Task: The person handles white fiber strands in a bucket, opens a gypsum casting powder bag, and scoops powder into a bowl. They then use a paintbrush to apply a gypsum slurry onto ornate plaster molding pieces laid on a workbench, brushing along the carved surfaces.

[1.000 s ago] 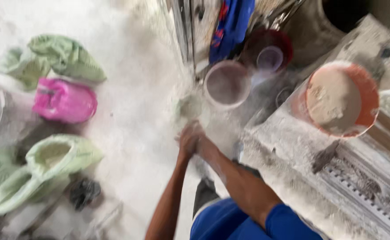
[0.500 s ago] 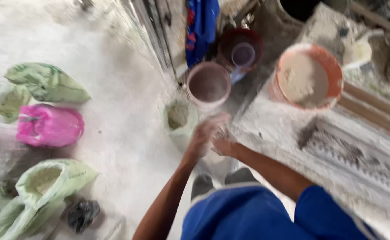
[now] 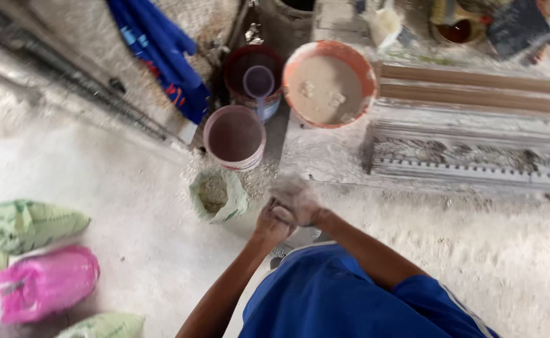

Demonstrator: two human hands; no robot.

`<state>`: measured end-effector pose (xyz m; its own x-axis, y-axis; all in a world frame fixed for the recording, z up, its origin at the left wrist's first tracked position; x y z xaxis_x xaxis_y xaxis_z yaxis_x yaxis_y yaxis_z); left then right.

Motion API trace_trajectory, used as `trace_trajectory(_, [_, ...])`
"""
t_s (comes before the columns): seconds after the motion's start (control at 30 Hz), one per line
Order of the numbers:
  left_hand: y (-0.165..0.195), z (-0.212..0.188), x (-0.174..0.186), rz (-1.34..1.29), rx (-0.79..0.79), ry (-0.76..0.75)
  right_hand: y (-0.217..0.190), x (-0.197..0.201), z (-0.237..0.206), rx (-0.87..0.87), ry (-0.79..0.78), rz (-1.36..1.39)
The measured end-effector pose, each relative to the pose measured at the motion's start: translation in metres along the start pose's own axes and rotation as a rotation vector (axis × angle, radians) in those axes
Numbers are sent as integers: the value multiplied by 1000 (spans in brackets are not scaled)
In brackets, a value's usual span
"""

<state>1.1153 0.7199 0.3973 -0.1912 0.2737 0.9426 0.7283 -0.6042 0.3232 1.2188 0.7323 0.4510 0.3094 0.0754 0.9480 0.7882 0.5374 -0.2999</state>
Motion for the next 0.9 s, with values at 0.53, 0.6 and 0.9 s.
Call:
trace_trajectory(0.53, [-34, -29, -29, -583, 475, 290, 254, 48, -293, -1329, 706, 394])
trace_trajectory(0.6, [-24, -11, -38, -606, 523, 268, 305, 62, -280, -1312, 837, 623])
trace_trajectory(0.9, [66, 141, -49, -623, 612, 306, 592, 170, -142, -1172, 1037, 1246])
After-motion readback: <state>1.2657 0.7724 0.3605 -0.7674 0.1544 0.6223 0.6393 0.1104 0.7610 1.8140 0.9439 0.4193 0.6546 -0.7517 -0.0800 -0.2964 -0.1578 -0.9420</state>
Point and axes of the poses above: each hand's wrist, its own z-axis towards the middle knuckle, its own x-axis out of the back of the hand, y = z × x, the point moved 4 cm from there along z, towards the middle knuckle, and after that the axes turned 5 degrees about y, right-handed, at the moved point
